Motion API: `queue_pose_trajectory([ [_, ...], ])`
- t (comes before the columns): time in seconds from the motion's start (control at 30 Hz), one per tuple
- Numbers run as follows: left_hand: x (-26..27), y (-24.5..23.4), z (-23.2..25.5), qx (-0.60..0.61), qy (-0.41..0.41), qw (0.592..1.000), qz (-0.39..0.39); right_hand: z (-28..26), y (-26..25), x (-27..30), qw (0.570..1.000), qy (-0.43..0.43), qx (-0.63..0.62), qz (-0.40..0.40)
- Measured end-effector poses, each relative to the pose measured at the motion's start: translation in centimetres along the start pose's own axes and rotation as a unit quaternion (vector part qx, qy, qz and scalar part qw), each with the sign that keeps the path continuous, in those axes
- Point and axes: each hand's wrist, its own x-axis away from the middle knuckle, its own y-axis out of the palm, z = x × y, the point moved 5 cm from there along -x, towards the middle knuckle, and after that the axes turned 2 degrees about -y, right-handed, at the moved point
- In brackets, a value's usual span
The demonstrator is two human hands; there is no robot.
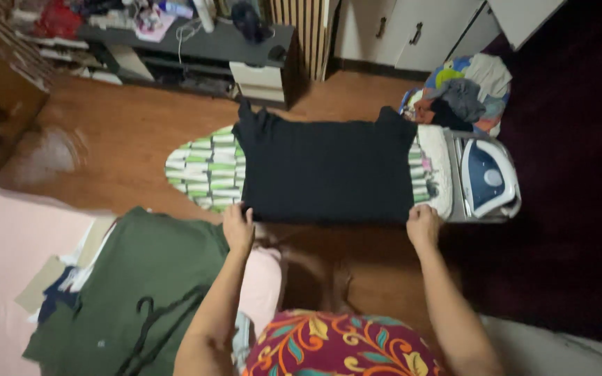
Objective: Ironing a black t-shirt on an ironing board.
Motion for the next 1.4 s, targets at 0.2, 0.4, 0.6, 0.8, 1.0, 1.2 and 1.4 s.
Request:
queue_pose_trajectory([
  [0.2, -9.4, 10.0, -4.0, 0.068, -0.179, 0.98, -0.062, 1.4, 6.3, -11.1, 0.963, 0.228, -0.132, -0.061],
  [0.4, -17.4, 11.6, -1.7, 0.027, -0.323, 0.939, -0.114, 11.6, 19.6, -18.7, 0.806, 0.438, -0.391, -0.076],
  [0.6, -20.8, 15.3, -5.6, 0.026, -0.42, 0.897, -0.134, 13.7, 22.8, -23.7, 0.765, 0.476, -0.432, -0.046],
  [0.8, -19.1, 12.3, 1.7, -0.074, -0.455, 0.887, -0.031, 10.9, 13.0, -25.0, 0.969, 0.215, -0.12, 0.008],
  [1.0, -9.5, 12.9, 25.7, -0.146, 0.18, 0.968, -0.102, 12.3, -2.4, -24.9, 0.981, 0.113, 0.157, -0.025],
  [1.2, 10.2, 19.3, 35.0, 0.06, 0.539, 0.747, -0.384, 24.3, -7.1, -22.0, 0.921, 0.278, 0.126, -0.243],
  [1.4, 6.5, 18.3, 34.6, 0.135, 0.519, 0.733, -0.418, 23.9, -5.3, -19.9, 0.84, 0.331, -0.314, -0.295],
])
